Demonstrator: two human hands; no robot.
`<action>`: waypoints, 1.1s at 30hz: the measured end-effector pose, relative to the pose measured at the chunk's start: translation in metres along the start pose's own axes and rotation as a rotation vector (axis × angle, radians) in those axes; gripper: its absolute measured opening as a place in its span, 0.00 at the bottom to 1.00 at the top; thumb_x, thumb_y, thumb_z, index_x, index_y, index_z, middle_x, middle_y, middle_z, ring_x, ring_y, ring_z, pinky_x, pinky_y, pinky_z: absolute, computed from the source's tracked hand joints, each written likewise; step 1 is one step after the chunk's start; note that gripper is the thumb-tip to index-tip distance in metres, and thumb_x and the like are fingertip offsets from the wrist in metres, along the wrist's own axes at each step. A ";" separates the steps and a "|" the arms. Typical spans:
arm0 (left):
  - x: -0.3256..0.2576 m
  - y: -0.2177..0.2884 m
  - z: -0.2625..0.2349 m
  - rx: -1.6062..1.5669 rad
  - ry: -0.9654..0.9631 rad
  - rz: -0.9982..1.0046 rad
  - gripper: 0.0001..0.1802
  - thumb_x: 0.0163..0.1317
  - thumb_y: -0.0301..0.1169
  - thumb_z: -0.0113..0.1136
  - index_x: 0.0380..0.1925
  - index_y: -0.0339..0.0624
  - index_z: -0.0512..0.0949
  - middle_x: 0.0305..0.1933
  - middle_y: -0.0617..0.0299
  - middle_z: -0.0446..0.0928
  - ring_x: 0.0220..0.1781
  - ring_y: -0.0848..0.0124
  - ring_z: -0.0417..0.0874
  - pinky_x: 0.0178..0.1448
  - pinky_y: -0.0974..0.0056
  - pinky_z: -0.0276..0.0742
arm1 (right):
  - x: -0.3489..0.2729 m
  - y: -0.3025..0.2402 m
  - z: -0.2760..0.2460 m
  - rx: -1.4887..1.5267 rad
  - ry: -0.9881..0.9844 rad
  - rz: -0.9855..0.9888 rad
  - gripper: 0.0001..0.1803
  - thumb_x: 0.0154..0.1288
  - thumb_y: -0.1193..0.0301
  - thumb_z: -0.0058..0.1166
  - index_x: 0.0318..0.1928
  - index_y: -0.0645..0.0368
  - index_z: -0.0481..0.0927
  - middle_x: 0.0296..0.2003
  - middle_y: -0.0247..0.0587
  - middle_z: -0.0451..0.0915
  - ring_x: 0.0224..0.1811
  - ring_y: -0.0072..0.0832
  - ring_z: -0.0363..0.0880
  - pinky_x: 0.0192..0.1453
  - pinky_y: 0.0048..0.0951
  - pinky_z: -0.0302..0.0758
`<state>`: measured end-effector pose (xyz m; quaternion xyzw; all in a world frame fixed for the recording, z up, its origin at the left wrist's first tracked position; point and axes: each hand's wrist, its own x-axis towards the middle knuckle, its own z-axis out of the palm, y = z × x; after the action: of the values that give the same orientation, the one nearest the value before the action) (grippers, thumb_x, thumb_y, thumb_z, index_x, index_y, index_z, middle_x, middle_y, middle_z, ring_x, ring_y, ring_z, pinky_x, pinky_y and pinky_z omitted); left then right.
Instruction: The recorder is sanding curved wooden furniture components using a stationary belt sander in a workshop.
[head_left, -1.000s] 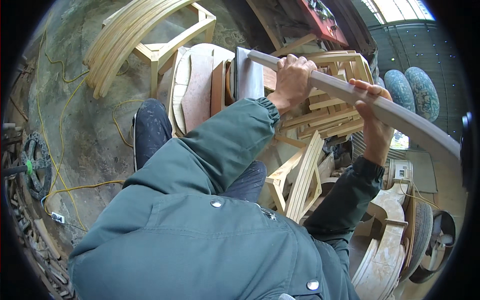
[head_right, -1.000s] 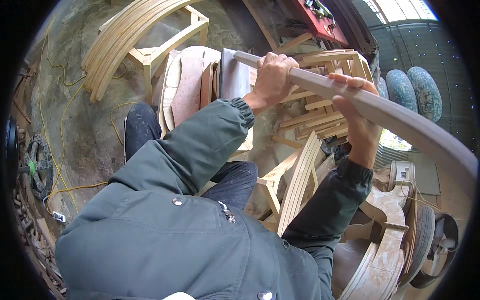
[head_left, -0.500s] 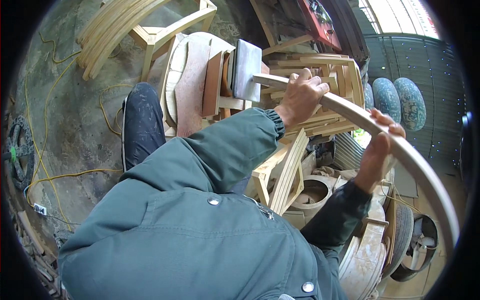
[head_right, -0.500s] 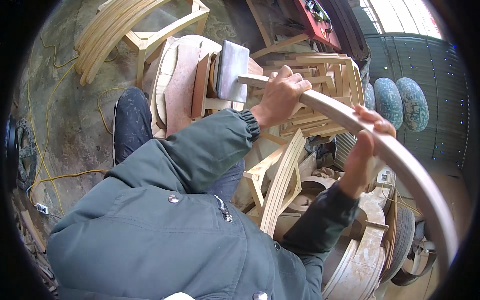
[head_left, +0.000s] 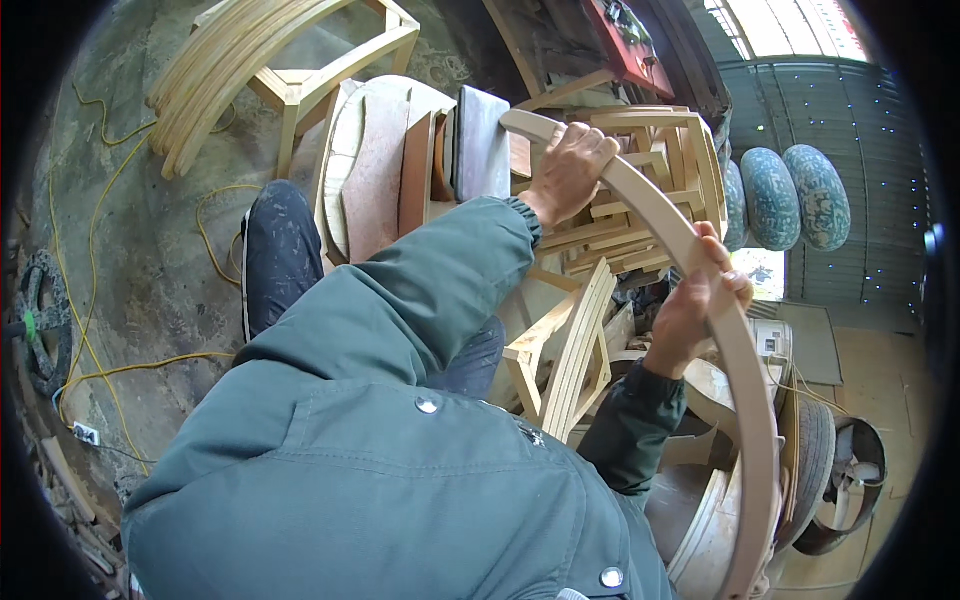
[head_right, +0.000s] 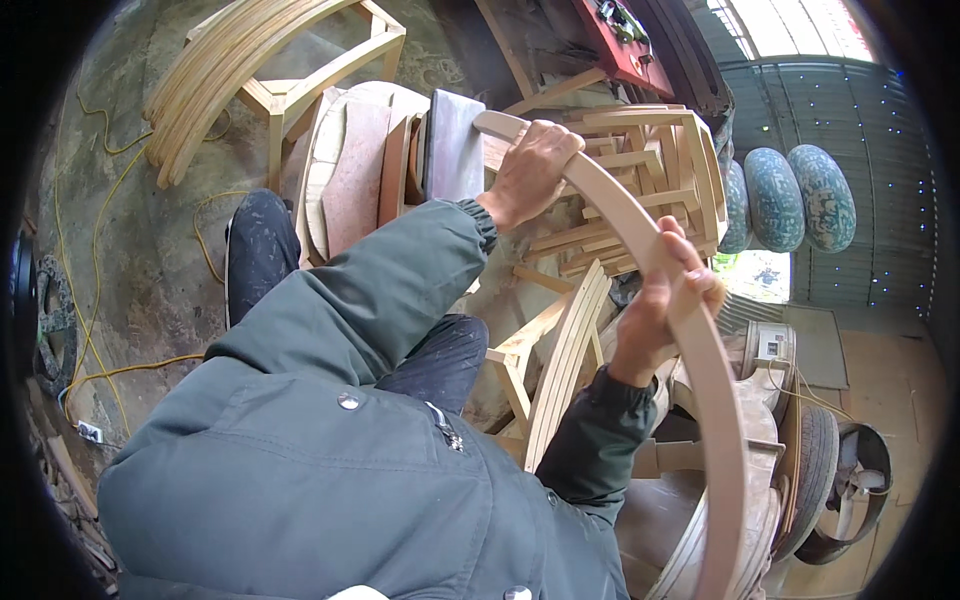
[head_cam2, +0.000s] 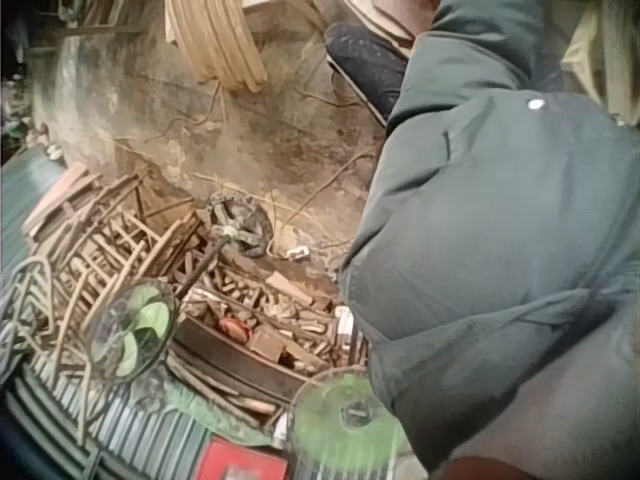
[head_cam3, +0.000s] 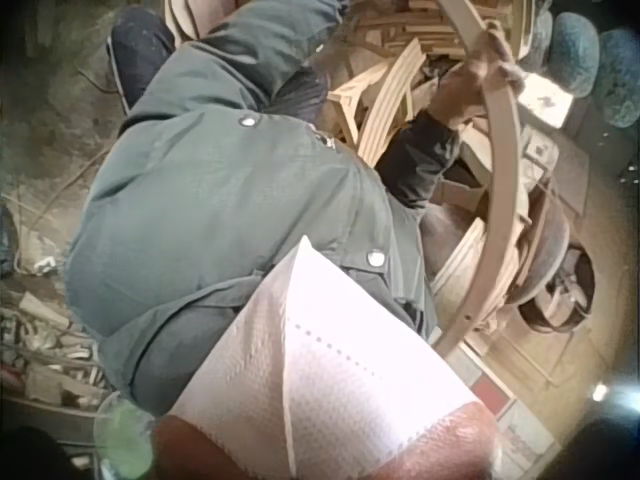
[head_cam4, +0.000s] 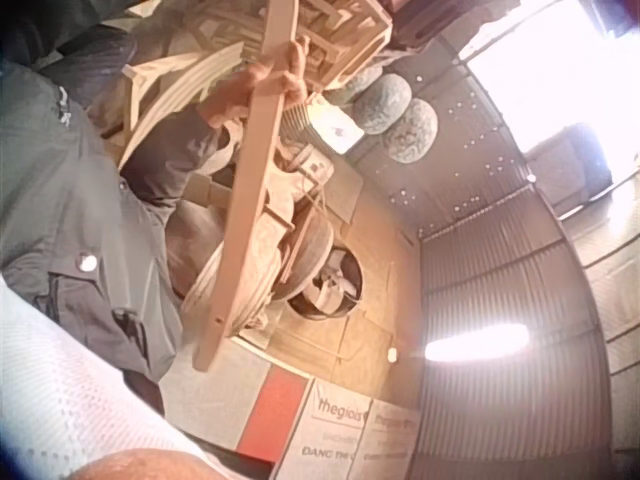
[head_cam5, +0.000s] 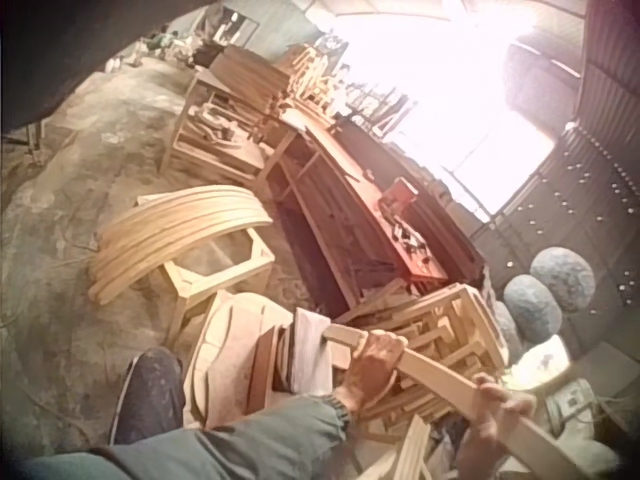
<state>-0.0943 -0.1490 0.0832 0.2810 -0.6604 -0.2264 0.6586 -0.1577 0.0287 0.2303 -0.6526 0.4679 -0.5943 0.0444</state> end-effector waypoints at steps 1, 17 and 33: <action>-0.002 -0.001 0.001 -0.003 -0.034 -0.006 0.17 0.61 0.25 0.64 0.51 0.48 0.79 0.50 0.58 0.79 0.63 0.54 0.76 0.74 0.40 0.68 | -0.010 0.000 0.001 0.000 -0.018 -0.010 0.18 0.67 0.79 0.62 0.50 0.44 0.72 0.57 0.55 0.84 0.70 0.54 0.76 0.80 0.59 0.65; -0.038 0.064 -0.050 0.042 -0.447 0.210 0.25 0.47 0.29 0.75 0.47 0.44 0.78 0.44 0.55 0.81 0.54 0.53 0.83 0.61 0.48 0.76 | -0.106 -0.045 -0.066 0.116 0.243 0.179 0.19 0.67 0.75 0.60 0.54 0.48 0.70 0.61 0.55 0.80 0.71 0.56 0.73 0.79 0.59 0.64; -0.121 0.098 -0.136 -0.147 -0.779 -0.047 0.26 0.49 0.34 0.83 0.47 0.42 0.85 0.40 0.52 0.86 0.41 0.55 0.90 0.46 0.57 0.85 | -0.105 -0.143 -0.211 0.657 0.724 0.021 0.15 0.77 0.59 0.60 0.50 0.57 0.78 0.39 0.38 0.72 0.46 0.32 0.73 0.58 0.40 0.74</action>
<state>0.0308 0.0139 0.0631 0.1413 -0.8362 -0.3778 0.3715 -0.2351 0.2832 0.3017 -0.3510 0.2475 -0.8987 0.0883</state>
